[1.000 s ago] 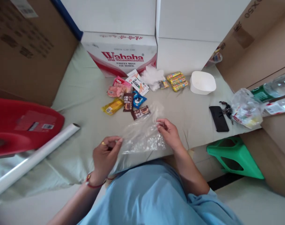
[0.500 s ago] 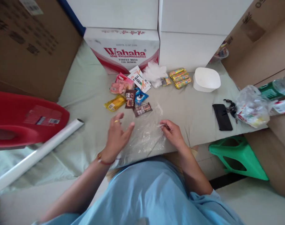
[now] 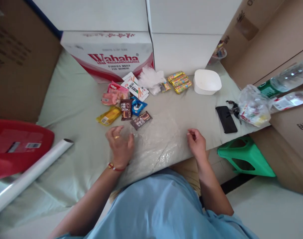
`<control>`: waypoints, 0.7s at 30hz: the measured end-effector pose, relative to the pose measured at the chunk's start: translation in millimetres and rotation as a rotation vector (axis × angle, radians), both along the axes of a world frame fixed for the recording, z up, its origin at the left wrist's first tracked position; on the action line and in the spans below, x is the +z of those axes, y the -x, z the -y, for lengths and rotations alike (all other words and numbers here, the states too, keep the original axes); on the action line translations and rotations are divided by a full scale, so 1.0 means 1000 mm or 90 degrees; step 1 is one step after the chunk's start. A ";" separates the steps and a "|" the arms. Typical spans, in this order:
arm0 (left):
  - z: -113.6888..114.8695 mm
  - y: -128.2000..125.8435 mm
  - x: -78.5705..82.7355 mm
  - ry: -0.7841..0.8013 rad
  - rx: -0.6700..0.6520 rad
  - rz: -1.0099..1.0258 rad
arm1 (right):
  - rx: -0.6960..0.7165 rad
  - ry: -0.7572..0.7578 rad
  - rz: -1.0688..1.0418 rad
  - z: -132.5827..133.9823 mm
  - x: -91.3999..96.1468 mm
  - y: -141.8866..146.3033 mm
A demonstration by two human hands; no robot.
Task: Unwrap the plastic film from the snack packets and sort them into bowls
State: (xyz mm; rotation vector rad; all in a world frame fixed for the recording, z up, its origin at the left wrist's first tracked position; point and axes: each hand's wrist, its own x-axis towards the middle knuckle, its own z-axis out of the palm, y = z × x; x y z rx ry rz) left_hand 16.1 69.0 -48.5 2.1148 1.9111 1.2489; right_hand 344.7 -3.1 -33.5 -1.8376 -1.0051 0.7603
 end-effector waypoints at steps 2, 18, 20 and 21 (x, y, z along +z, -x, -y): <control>0.009 0.005 0.007 -0.016 -0.093 -0.074 | -0.026 -0.059 0.106 -0.002 0.012 0.006; 0.010 0.007 0.015 0.331 -0.184 -0.292 | 0.414 0.043 0.621 0.008 -0.010 -0.028; 0.009 0.008 0.015 0.334 -0.190 -0.281 | 0.357 0.036 0.606 0.002 -0.003 -0.043; 0.009 0.009 0.014 0.334 -0.193 -0.276 | 0.333 0.028 0.586 -0.005 0.002 -0.044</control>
